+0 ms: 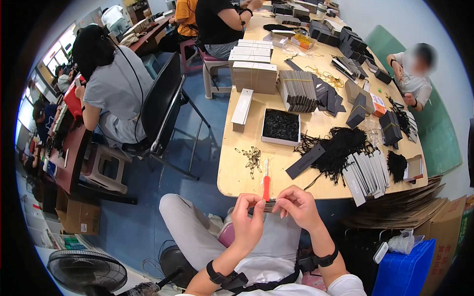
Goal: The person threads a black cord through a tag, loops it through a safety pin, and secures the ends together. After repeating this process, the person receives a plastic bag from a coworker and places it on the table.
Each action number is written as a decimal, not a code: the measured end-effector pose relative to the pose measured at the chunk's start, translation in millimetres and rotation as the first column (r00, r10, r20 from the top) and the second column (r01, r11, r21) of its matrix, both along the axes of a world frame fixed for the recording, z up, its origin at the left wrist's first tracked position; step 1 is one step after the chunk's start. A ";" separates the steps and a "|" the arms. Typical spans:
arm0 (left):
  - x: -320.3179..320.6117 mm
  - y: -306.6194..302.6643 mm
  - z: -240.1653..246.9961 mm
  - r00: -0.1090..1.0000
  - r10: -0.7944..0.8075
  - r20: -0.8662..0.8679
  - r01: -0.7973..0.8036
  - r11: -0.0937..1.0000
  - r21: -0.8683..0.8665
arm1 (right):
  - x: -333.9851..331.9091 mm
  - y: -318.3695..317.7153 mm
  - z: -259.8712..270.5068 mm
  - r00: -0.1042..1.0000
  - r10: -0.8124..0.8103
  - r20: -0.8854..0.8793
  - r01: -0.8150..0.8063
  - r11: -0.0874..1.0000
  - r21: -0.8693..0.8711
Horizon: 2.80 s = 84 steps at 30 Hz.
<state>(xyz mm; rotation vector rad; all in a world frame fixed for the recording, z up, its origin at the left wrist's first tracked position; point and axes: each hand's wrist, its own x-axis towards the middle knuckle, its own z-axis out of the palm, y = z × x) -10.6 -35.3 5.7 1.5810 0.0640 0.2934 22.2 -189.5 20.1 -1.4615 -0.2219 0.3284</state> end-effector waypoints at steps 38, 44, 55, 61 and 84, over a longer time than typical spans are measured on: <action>2.2 -7.2 9.6 0.978 -0.169 -0.124 0.044 0.744 -0.667 | -18.7 16.0 -11.5 0.926 -0.174 0.334 0.207 0.976 -0.065; 5.0 -1.4 6.8 0.991 -0.107 -0.086 0.043 0.836 -0.547 | -5.2 8.2 -9.3 0.927 -0.225 0.300 0.277 0.950 -0.143; 12.1 44.3 26.8 0.986 0.161 0.044 -0.122 0.873 -0.471 | 47.2 -109.0 -1.9 0.932 -0.341 0.123 0.361 0.908 -0.215; 25.5 75.6 18.1 0.956 0.292 0.036 -0.234 0.829 -0.508 | 45.6 -124.8 4.4 0.969 -0.228 0.093 0.244 0.938 -0.246; -29.1 25.9 70.8 0.929 -0.317 0.192 0.235 0.905 0.355 | -19.4 -22.7 111.5 0.601 0.513 0.613 -0.228 0.845 -0.484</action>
